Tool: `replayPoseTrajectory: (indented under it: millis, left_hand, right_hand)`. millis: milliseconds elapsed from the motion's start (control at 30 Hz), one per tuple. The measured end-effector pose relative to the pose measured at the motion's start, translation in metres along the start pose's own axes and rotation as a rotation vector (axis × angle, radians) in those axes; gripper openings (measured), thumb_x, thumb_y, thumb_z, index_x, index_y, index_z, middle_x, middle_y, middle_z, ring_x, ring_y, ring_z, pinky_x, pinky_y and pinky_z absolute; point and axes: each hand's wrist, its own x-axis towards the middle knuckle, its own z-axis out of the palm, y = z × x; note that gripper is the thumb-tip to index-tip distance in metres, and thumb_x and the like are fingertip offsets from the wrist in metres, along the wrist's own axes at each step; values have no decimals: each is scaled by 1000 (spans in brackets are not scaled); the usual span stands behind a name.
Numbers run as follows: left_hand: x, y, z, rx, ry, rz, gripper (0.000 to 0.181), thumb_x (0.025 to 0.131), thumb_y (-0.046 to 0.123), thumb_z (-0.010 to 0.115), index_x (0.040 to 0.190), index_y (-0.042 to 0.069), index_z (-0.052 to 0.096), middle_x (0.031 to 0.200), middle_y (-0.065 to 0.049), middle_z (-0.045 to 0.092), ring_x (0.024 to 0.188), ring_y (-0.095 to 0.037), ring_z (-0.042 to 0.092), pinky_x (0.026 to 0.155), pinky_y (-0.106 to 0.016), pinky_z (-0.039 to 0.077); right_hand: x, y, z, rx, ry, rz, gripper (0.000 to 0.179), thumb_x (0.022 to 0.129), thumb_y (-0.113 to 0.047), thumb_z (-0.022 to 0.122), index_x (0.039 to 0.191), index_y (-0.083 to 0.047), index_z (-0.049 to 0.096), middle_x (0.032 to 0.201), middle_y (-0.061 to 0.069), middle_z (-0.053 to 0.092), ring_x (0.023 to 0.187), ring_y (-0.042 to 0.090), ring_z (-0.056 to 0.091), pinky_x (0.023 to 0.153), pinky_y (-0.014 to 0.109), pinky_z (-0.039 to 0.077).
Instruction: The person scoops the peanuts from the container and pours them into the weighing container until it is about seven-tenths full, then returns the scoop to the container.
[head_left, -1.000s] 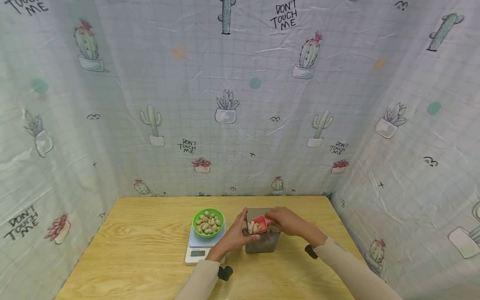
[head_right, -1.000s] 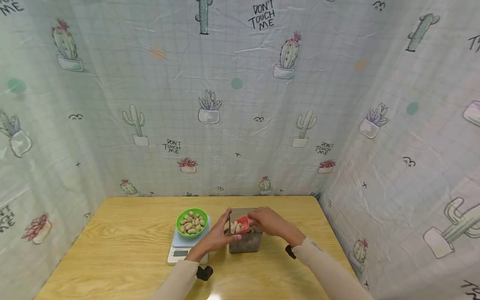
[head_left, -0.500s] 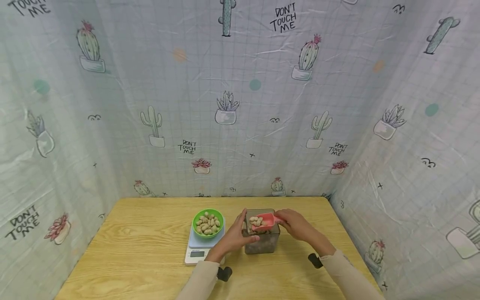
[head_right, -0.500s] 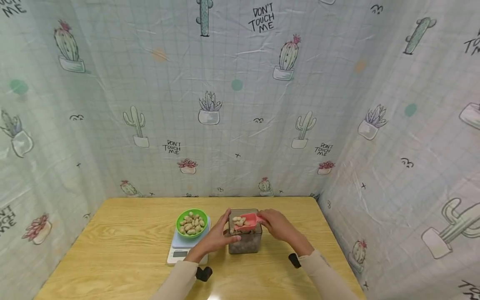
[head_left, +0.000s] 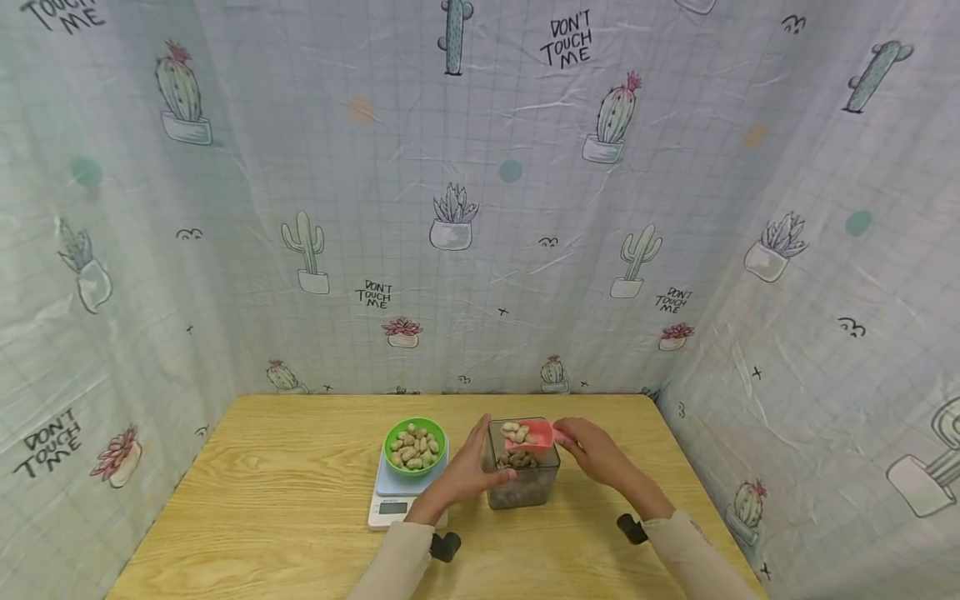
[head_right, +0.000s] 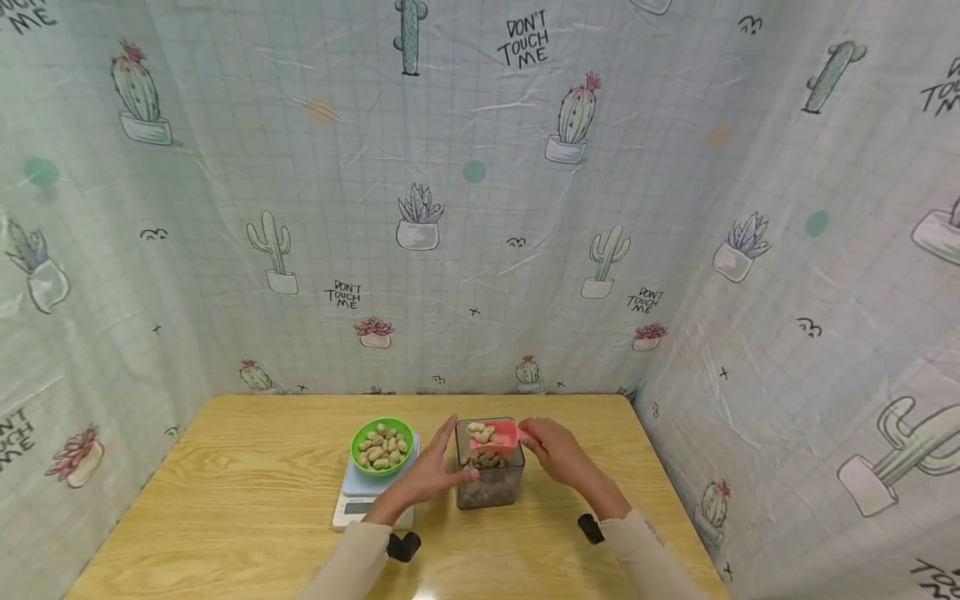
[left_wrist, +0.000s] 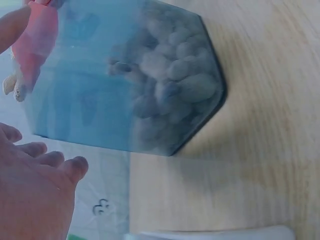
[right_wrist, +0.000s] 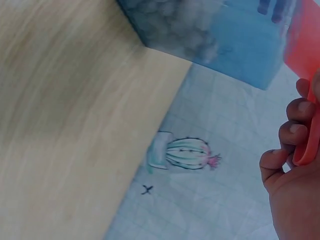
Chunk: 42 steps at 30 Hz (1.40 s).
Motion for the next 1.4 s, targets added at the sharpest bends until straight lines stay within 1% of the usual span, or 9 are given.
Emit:
replayPoseTrajectory:
  millis: [200, 333, 433, 600, 733, 867, 1033, 1200, 1400]
  left_hand:
    - [-3, 9, -12, 27, 45, 16, 107, 84, 59, 68, 160, 23, 2, 166, -12, 8, 149, -42, 22, 111, -62, 34]
    - [-6, 15, -22, 8, 66, 19, 103, 87, 51, 69, 160, 20, 4, 166, -14, 9, 150, -42, 18, 111, -65, 30]
    - [-11, 18, -32, -8, 89, 4, 101, 88, 48, 70, 160, 24, 5, 166, -13, 9, 151, -42, 15, 112, -67, 28]
    - [-23, 19, -50, -11, 133, -1, 99, 88, 48, 70, 159, 33, 3, 167, -13, 7, 148, -46, 20, 107, -72, 28]
    - [-32, 12, -63, -4, 152, -1, 96, 90, 46, 69, 158, 36, 1, 167, -10, 4, 149, -44, 20, 108, -70, 30]
    - [-39, 7, -75, 4, 170, -8, 95, 90, 46, 69, 159, 33, 4, 167, -9, 5, 150, -42, 17, 109, -68, 31]
    - [-47, -1, -88, 48, 220, -16, 98, 87, 47, 72, 159, 29, 8, 166, -10, 10, 149, -43, 20, 109, -68, 30]
    - [-54, -18, -95, 80, 241, -49, 102, 84, 44, 75, 160, 23, 10, 166, -11, 13, 148, -45, 23, 108, -69, 30]
    - [-62, -43, -98, 58, 223, -115, 106, 83, 42, 76, 160, 23, 6, 166, -12, 8, 148, -47, 19, 108, -71, 29]
  right_hand:
    - [11, -7, -10, -38, 15, -26, 23, 100, -22, 56, 115, -8, 66, 105, 5, 69, 93, 21, 65, 81, 42, 53]
    - [20, -14, -16, -35, -16, -31, 21, 101, -23, 54, 114, -12, 65, 102, 1, 69, 91, 18, 64, 79, 40, 52]
    - [27, -20, -18, -16, -39, -21, 20, 102, -24, 52, 113, -14, 65, 101, 0, 68, 89, 16, 63, 78, 38, 51]
    - [40, -29, -14, -23, -32, -40, 21, 102, -23, 53, 115, -13, 65, 101, 0, 69, 88, 15, 63, 76, 36, 51]
    - [50, -37, -10, -17, -30, -62, 25, 102, -25, 53, 118, -10, 64, 104, 3, 70, 90, 18, 65, 78, 39, 52]
    - [58, -44, -5, -18, -53, -62, 28, 102, -28, 51, 120, -9, 63, 107, 4, 70, 94, 21, 65, 82, 40, 53]
    - [67, -53, 4, -8, -45, -81, 26, 101, -25, 53, 118, -9, 63, 107, 5, 70, 96, 22, 66, 83, 41, 52]
    - [75, -64, 13, 10, -50, -104, 22, 101, -25, 53, 115, -11, 63, 107, 4, 69, 96, 20, 65, 82, 38, 52]
    - [84, -78, 20, 26, -98, -83, 22, 102, -25, 52, 115, -12, 63, 109, 4, 69, 99, 21, 65, 85, 39, 51]
